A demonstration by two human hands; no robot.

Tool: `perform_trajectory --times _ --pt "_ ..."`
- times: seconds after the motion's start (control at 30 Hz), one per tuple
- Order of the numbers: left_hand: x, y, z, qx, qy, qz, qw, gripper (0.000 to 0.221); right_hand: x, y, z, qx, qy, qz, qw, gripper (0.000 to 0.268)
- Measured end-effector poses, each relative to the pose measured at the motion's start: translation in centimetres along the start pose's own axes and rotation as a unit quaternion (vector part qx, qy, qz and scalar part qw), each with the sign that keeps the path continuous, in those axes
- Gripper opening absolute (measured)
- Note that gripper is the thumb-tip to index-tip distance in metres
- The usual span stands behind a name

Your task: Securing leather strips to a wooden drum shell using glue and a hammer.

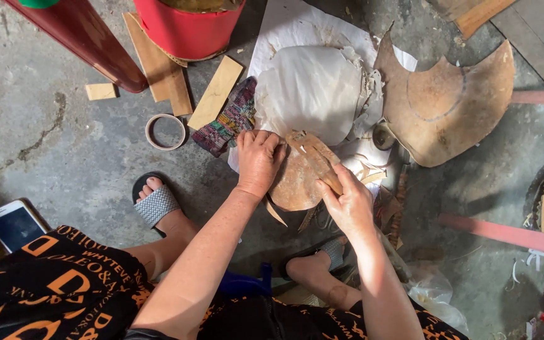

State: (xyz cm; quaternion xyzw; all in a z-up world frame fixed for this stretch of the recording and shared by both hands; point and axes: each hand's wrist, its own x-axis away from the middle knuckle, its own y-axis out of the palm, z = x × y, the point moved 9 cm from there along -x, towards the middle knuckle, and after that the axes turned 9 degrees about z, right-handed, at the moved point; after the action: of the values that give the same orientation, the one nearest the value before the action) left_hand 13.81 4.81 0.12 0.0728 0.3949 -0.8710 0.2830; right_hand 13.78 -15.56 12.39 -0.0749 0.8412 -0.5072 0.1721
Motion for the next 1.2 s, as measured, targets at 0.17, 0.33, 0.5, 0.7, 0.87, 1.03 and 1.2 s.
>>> perform_trajectory --times 0.17,0.33,0.5,0.7,0.87,1.03,1.2 --pt "0.1 0.3 -0.1 0.012 -0.005 -0.010 1.000 0.014 0.7 0.5 -0.3 0.015 -0.005 -0.012 1.000 0.044" --pt "0.2 0.6 -0.3 0.012 -0.004 -0.010 1.000 0.014 0.0 0.1 -0.6 -0.015 -0.006 -0.006 1.000 0.046" --pt "0.3 0.5 -0.4 0.018 -0.007 -0.013 1.000 0.013 1.2 0.5 -0.2 -0.046 -0.011 0.019 0.999 0.047" --pt "0.3 0.3 -0.3 0.006 0.004 -0.007 1.000 0.013 0.3 0.4 -0.2 -0.041 0.006 0.010 0.999 0.049" --pt "0.3 0.2 -0.3 0.005 0.001 -0.005 1.000 0.011 -0.1 -0.7 -1.0 -0.091 0.031 0.019 0.995 0.047" --pt "0.2 0.0 -0.3 0.001 0.000 -0.008 1.000 0.014 -0.2 -0.7 -0.7 -0.090 0.082 0.026 0.992 0.043" --pt "0.1 -0.7 -0.2 0.005 -0.007 -0.009 1.000 0.014 0.9 -0.1 4.8 -0.079 0.169 0.079 0.979 0.041"
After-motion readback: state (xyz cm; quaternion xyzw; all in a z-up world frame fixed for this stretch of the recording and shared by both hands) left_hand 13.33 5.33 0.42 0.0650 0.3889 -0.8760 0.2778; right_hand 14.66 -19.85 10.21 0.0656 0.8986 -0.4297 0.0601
